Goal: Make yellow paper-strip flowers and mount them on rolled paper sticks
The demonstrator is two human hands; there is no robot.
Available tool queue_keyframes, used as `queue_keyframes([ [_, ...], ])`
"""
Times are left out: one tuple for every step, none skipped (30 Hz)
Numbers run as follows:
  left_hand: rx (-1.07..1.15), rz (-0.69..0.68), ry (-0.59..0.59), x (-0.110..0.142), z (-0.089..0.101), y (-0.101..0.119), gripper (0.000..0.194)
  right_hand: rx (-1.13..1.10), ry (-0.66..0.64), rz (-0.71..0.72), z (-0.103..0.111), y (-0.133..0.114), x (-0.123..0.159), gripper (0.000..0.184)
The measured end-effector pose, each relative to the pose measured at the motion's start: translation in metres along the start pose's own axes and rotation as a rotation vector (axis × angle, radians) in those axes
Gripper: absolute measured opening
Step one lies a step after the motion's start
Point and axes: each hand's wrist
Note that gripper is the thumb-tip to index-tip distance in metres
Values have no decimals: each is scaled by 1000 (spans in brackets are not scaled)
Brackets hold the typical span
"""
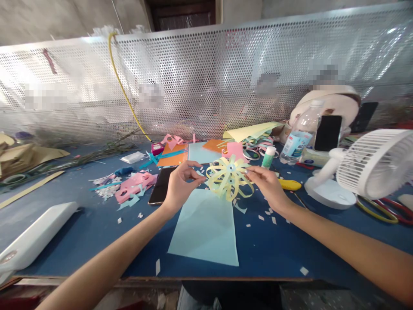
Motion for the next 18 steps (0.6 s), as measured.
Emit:
queue_keyframes([
  [1,-4,4,0,0,0,31,-2,-2,0,0,0,0,24],
  [4,-7,9,0,0,0,31,-5,-5,0,1,0,0,24],
  [6,-9,15,0,0,-1,31,-10,-10,1,1,0,1,24],
  [6,-12,22,0,0,-1,31,-14,-14,1,1,0,1,24],
  [6,-15,29,0,0,-1,31,-17,-18,1,1,0,1,24],
  [6,-18,37,0,0,-1,31,-17,-19,1,1,0,1,23],
  [7,-21,45,0,0,-2,32,-16,-19,1,1,0,1,23],
  [9,-22,55,0,0,-2,32,-14,-17,-1,1,0,0,23],
  [9,-21,62,0,1,-2,32,-12,-17,-3,1,0,0,23],
  [8,-18,68,0,1,-2,30,-12,-17,-4,1,0,0,23],
  [6,-14,71,-1,1,-3,26,-12,-17,-5,1,0,0,24],
  [0,-9,69,-1,1,-4,24,-13,-18,-6,0,0,0,24],
  [-7,-2,62,-2,1,-5,22,-13,-19,-6,0,0,0,24],
  [-12,6,53,-2,1,-6,23,-11,-20,-6,0,0,0,24],
  [-12,15,41,-2,1,-7,26,-9,-20,-5,0,0,0,25],
  [-3,27,26,-3,1,-8,30,-8,-22,-5,0,0,0,25],
  [13,39,10,-3,1,-10,33,-5,-23,-4,0,-1,0,25],
  [33,51,-3,-3,1,-11,36,-4,-25,-4,-1,-1,0,25],
])
Point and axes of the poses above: each hand's wrist, its own x-axis away from the middle knuckle, its own z-axis out of the back of the hand, y = z × x, and after that the axes turned 10 degrees about z, right-handed
